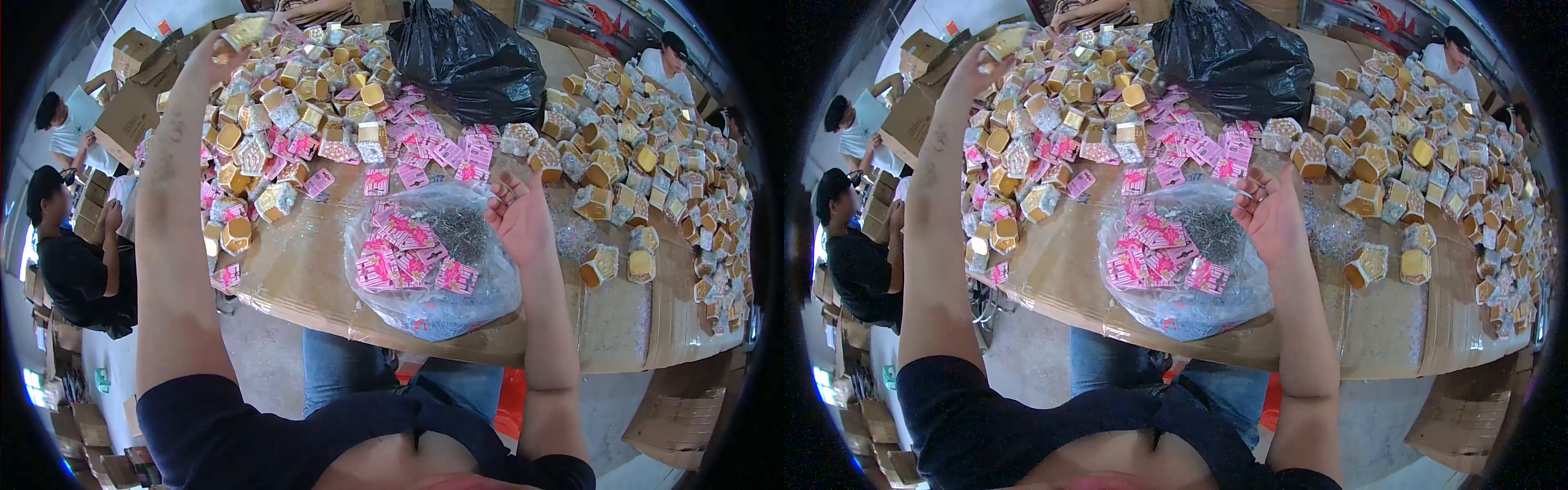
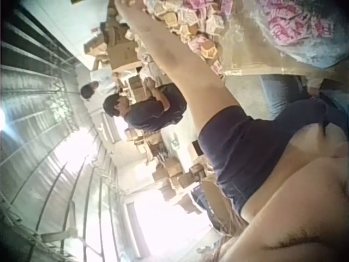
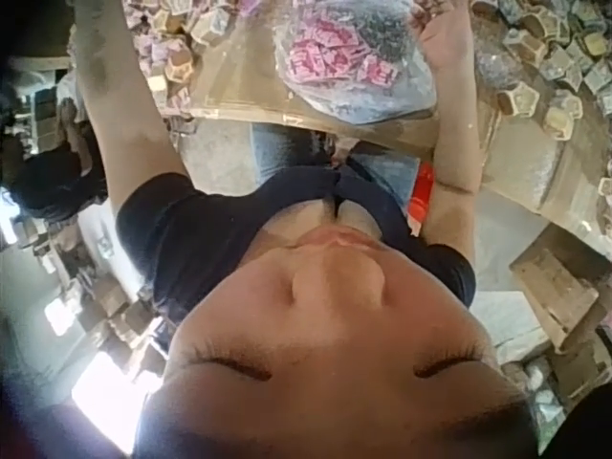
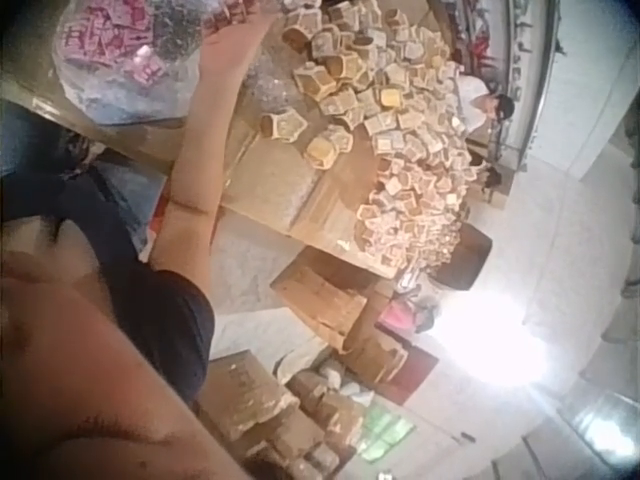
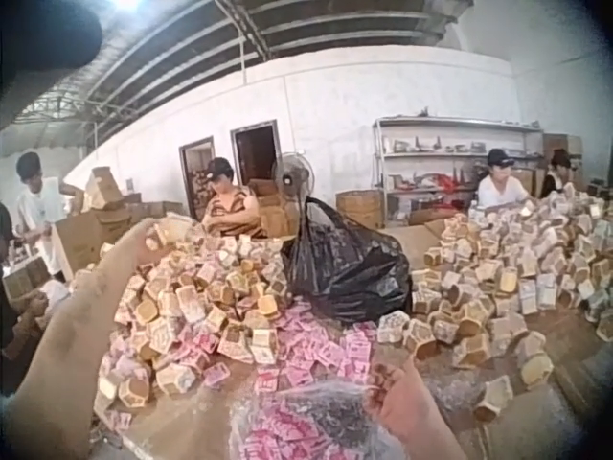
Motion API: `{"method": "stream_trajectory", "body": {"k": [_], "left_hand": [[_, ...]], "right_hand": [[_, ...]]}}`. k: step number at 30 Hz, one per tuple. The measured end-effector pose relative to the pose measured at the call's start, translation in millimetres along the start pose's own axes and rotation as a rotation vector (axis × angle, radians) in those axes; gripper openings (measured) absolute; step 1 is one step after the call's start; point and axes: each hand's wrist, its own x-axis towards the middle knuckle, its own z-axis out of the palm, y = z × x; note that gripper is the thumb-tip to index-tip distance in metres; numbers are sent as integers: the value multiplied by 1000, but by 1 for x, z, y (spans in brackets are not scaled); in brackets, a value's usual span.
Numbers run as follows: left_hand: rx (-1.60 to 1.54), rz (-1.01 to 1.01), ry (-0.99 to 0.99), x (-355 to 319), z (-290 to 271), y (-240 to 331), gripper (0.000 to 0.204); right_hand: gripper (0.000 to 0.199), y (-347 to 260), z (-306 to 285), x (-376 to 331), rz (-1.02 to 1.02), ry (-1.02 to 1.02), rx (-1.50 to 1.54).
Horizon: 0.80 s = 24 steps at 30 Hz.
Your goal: The recorder is attaching small pink labels to plastic-wrapped, glittery products at a production table.
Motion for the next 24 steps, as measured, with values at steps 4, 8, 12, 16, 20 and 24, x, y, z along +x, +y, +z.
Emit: {"method": "stream_trajectory", "body": {"k": [4, 8, 12, 16, 20, 24], "left_hand": [[582, -81, 477, 5, 50, 2, 78], [1048, 141, 108, -27, 144, 49, 79], [830, 470, -178, -91, 230, 61, 83], [940, 186, -307, -101, 253, 41, 82], [805, 142, -188, -111, 252, 27, 83], [673, 20, -157, -109, 239, 39, 78]], "right_hand": [[52, -3, -5, -2, -12, 3, 14], [51, -4, -7, -2, -16, 0, 23], [50, 0, -6, -2, 3, -17, 26], [49, 3, -6, 0, -2, 8, 18], [49, 2, -8, 2, 6, 6, 34], [49, 1, -7, 0, 16, 32, 18]]}}
